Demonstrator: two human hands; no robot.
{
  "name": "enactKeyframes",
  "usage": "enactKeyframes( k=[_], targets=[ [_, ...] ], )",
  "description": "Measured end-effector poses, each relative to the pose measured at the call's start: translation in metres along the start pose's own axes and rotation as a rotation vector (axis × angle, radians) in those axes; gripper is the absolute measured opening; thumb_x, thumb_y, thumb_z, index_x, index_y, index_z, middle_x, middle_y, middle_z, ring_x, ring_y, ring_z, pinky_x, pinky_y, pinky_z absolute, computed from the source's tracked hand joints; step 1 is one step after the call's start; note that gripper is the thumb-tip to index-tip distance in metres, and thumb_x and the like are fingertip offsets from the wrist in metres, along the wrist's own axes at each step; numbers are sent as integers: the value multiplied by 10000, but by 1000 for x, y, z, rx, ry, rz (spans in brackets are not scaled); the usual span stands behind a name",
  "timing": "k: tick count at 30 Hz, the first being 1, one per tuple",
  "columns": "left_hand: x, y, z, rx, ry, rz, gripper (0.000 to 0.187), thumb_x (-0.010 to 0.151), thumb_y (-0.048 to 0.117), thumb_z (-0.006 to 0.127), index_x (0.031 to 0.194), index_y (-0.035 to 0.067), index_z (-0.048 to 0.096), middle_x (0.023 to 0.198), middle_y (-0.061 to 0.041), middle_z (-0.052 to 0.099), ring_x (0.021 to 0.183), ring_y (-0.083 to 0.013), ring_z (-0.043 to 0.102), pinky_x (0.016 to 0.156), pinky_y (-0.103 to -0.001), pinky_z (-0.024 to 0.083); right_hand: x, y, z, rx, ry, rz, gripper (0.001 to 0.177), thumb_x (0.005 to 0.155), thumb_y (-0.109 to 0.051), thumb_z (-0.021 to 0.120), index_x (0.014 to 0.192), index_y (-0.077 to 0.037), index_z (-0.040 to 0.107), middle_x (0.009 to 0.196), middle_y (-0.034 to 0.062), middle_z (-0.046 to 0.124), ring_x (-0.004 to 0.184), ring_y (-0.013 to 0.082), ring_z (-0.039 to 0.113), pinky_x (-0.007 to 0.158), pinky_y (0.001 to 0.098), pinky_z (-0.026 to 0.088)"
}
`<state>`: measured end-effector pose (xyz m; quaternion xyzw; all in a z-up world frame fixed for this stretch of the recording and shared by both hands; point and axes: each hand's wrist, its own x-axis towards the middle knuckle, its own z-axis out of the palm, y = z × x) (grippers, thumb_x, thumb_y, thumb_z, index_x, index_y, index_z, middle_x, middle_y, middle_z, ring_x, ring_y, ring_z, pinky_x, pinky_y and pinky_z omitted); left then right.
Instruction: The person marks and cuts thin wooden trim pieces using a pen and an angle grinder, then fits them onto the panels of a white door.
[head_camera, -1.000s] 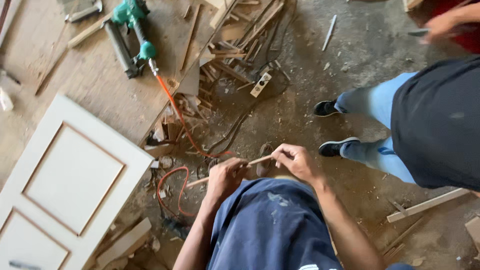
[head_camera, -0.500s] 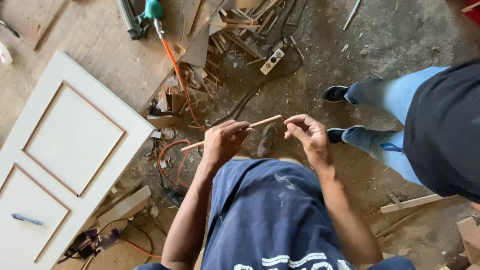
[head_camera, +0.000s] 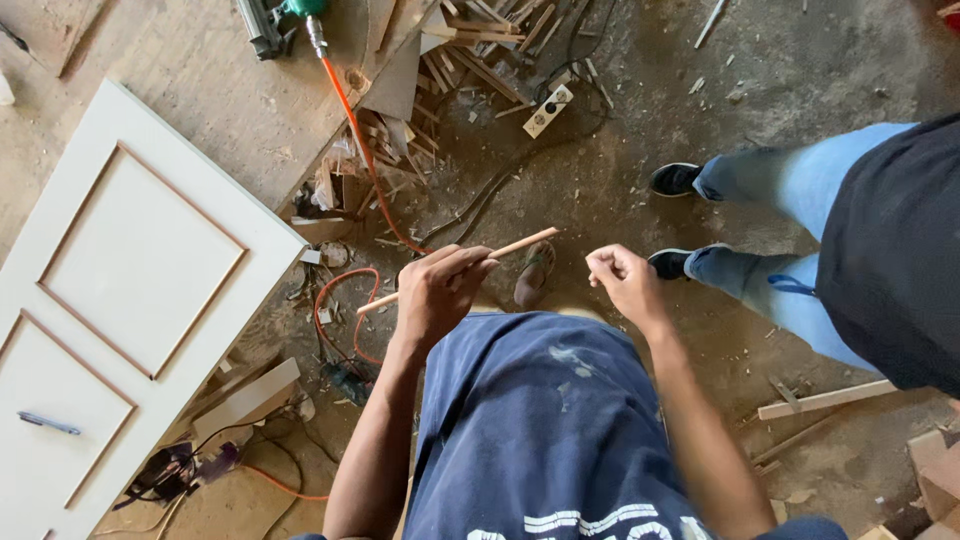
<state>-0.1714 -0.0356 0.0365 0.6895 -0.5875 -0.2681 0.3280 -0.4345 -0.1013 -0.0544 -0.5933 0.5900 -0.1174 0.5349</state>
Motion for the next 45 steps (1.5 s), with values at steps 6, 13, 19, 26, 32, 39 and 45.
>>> enactKeyframes(
  k=[6, 13, 19, 26, 32, 39, 45],
  targets=[
    [0, 2, -3, -7, 13, -8, 98, 837, 231, 660, 929, 229, 695, 659, -15, 602, 559, -227, 596, 523, -318, 491, 2, 92, 21, -122, -66, 145, 153, 852, -181, 605, 952, -90, 677, 706, 93, 693, 715, 239, 657, 737, 382, 481],
    [4, 4, -5, -24, 35, -7, 90, 836, 223, 666, 919, 209, 700, 633, -27, 588, 545, -227, 589, 516, -315, 482, -6, 246, 37, 38, -7, 358, 292, 839, -286, 627, 1021, -65, 685, 829, 133, 706, 824, 243, 653, 794, 369, 481],
    [7, 6, -7, -27, 17, 3, 88, 849, 198, 649, 924, 174, 691, 623, -73, 569, 553, -281, 586, 507, -360, 475, -20, 348, 37, 39, 141, 352, 372, 820, -273, 675, 1033, 31, 679, 972, 247, 663, 944, 379, 616, 848, 435, 463],
    [7, -1, -1, -14, 42, 8, 89, 852, 245, 656, 931, 225, 693, 600, -14, 545, 517, -208, 558, 511, -306, 474, -6, 354, 38, 70, 171, 389, 246, 808, -278, 689, 990, -114, 709, 823, 125, 693, 785, 246, 661, 708, 356, 520],
    [10, 3, -2, -29, 25, 11, 94, 854, 198, 642, 934, 186, 692, 610, -72, 551, 527, -278, 566, 488, -355, 462, 7, 347, 42, 221, 152, 377, 276, 825, -257, 668, 1012, -54, 660, 752, 142, 677, 640, 216, 650, 562, 316, 533],
    [10, 1, 2, -19, 45, -35, 95, 847, 216, 653, 933, 229, 690, 623, -27, 561, 541, -237, 578, 512, -326, 472, -4, 316, 28, 72, 142, 354, 227, 806, -261, 669, 951, -90, 705, 749, 114, 694, 714, 223, 662, 642, 328, 513],
    [23, -4, 18, -41, 113, -84, 130, 838, 225, 664, 967, 238, 675, 686, -55, 623, 629, -282, 628, 564, -381, 497, -6, 352, 17, 88, 126, 439, 169, 789, -284, 686, 837, -123, 710, 710, 91, 692, 687, 175, 633, 639, 303, 492]
  ],
)
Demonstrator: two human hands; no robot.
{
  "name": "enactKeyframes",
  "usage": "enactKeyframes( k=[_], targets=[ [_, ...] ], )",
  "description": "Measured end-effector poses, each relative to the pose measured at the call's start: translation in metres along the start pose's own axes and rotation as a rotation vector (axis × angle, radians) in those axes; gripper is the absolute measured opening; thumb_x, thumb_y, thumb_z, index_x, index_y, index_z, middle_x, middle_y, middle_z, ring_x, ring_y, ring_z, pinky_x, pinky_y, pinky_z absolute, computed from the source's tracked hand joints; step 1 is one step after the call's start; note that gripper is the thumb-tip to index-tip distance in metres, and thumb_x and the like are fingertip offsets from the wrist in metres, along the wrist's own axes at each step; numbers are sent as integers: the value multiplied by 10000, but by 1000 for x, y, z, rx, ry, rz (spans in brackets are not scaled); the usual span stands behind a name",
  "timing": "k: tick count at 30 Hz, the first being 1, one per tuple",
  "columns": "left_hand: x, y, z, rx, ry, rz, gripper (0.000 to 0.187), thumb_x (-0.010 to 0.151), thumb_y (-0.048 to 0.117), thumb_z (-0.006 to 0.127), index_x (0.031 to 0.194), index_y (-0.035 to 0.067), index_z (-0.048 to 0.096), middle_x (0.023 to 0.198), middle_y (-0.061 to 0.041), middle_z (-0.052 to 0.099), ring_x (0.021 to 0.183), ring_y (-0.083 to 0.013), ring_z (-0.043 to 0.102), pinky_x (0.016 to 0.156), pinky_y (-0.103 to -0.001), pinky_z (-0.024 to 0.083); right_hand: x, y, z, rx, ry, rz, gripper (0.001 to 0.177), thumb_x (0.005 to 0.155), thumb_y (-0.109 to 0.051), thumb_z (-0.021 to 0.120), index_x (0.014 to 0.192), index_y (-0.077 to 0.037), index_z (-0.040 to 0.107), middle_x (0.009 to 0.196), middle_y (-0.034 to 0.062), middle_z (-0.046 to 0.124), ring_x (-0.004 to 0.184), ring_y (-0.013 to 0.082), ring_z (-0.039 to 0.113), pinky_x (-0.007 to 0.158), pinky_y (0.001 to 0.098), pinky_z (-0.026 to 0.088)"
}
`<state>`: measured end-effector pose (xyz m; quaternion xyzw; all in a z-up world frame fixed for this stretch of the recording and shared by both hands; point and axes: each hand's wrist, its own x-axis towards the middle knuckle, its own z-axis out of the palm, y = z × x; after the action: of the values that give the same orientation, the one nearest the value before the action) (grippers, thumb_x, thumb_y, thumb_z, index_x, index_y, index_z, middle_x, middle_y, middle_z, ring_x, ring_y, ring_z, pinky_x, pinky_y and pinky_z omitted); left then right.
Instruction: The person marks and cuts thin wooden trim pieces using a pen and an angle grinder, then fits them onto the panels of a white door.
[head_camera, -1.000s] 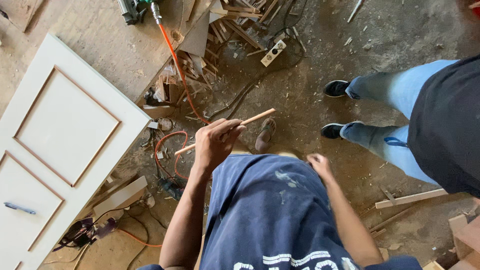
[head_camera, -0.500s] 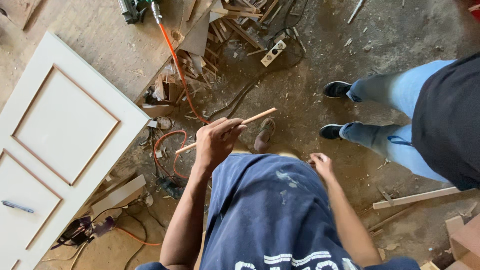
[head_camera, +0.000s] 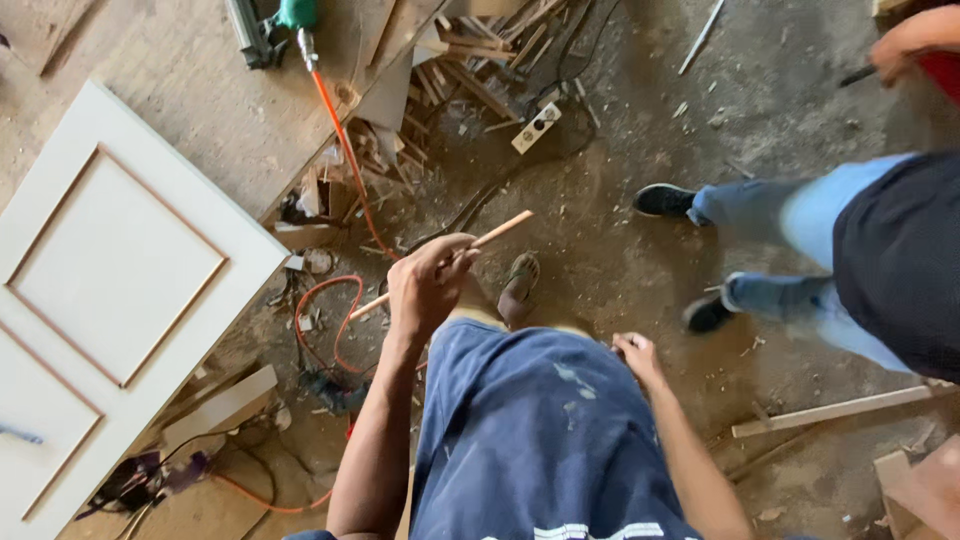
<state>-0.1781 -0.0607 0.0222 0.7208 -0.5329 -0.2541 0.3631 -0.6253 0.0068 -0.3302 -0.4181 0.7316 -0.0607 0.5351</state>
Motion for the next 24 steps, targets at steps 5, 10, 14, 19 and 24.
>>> enactKeyframes(
  k=[5, 10, 14, 19, 24],
  targets=[
    [30, 18, 7, -18, 129, 49, 142, 840, 148, 653, 974, 194, 651, 727, -111, 641, 655, -326, 640, 596, -416, 514, 5, 22, -13, 140, 23, 106, 181, 771, -275, 710, 841, -108, 696, 702, 108, 689, 611, 173, 645, 554, 283, 522],
    [76, 14, 12, -1, 196, 172, 118, 840, 110, 652, 939, 175, 656, 737, -73, 573, 613, -272, 583, 576, -369, 485, 6, 39, -15, 341, 96, 116, 226, 813, -235, 659, 932, -48, 615, 705, 150, 662, 555, 230, 640, 471, 313, 504],
    [122, 5, 28, 17, 248, 157, 133, 822, 129, 682, 918, 221, 675, 736, -43, 578, 657, -257, 598, 604, -365, 489, 12, 63, -11, 212, 173, 210, 155, 767, -258, 706, 866, -140, 692, 747, 144, 692, 700, 239, 667, 585, 337, 515],
    [198, -12, 64, -98, 313, 183, 134, 812, 75, 675, 903, 171, 695, 721, -52, 537, 673, -211, 555, 644, -345, 473, -19, 25, -32, -17, 131, 325, 337, 807, -485, 628, 964, -198, 710, 881, 101, 696, 891, 307, 631, 755, 401, 478],
    [282, 10, 89, -134, 363, 196, 118, 802, 74, 672, 906, 127, 693, 768, -115, 552, 688, -292, 592, 643, -389, 492, 55, 18, -112, -160, 505, 720, 342, 869, -417, 570, 1081, -151, 608, 1031, 112, 609, 1006, 295, 562, 852, 396, 419]
  ],
)
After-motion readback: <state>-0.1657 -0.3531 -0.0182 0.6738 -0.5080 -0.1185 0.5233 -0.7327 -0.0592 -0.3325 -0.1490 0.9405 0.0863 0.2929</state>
